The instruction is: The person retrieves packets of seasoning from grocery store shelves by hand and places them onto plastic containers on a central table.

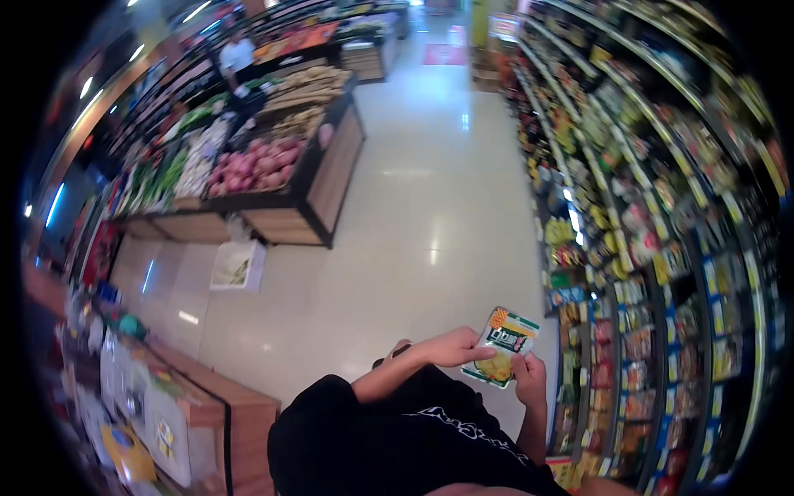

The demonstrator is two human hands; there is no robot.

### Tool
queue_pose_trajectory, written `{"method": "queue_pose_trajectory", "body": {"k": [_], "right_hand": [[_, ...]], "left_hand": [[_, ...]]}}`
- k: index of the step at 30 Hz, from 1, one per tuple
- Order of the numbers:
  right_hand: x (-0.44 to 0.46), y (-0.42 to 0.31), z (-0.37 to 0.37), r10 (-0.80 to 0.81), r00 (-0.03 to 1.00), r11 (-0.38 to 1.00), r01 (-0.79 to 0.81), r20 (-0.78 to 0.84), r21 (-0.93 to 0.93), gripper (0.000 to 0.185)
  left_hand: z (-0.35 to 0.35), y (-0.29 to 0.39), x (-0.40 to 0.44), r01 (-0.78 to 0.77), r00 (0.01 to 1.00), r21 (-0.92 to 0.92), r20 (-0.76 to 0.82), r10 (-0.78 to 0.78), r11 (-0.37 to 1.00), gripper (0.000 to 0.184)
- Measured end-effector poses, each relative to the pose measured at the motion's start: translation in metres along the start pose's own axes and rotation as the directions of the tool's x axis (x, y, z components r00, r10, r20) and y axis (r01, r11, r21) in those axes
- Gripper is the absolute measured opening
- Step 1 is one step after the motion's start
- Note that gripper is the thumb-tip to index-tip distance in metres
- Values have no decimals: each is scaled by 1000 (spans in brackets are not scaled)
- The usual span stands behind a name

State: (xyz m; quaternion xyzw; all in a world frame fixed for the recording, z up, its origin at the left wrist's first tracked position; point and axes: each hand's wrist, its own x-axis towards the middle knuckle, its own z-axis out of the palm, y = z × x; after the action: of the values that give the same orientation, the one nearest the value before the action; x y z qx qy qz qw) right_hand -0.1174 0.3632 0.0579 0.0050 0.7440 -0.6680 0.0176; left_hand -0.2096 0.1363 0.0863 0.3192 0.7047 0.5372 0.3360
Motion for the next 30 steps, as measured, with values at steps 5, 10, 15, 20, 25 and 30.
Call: {"method": "queue_pose_trajectory", "body": {"k": [5, 10, 15, 20, 25, 30], "right_hand": [[-13, 22, -44, -30, 962, 998, 44, -272, 45, 27], [-11, 41, -79, -6, 920, 992, -42, -391, -115, 24], [12, 39, -122, 1, 827, 987, -92, -562, -134, 24], [38, 32, -180, 22, 652, 955, -238, -758, -176, 32], [84, 37, -241, 25, 405, 941, -317, -914, -115, 37], [129, 36, -295, 212, 358, 962, -239, -909, 130, 30]], "left_hand": [[33, 23, 75, -17, 995, 128, 101, 4, 992, 43], [33, 9, 146, 30, 943, 416, 289, -164, 909, 43], [36, 23, 226, -110, 930, 261, 369, 6, 959, 42], [59, 32, 317, -63, 928, -19, 366, 66, 998, 35], [59, 39, 401, -242, 901, -9, 369, 228, 970, 35], [67, 32, 487, -216, 896, -92, 378, 234, 972, 34]]}}
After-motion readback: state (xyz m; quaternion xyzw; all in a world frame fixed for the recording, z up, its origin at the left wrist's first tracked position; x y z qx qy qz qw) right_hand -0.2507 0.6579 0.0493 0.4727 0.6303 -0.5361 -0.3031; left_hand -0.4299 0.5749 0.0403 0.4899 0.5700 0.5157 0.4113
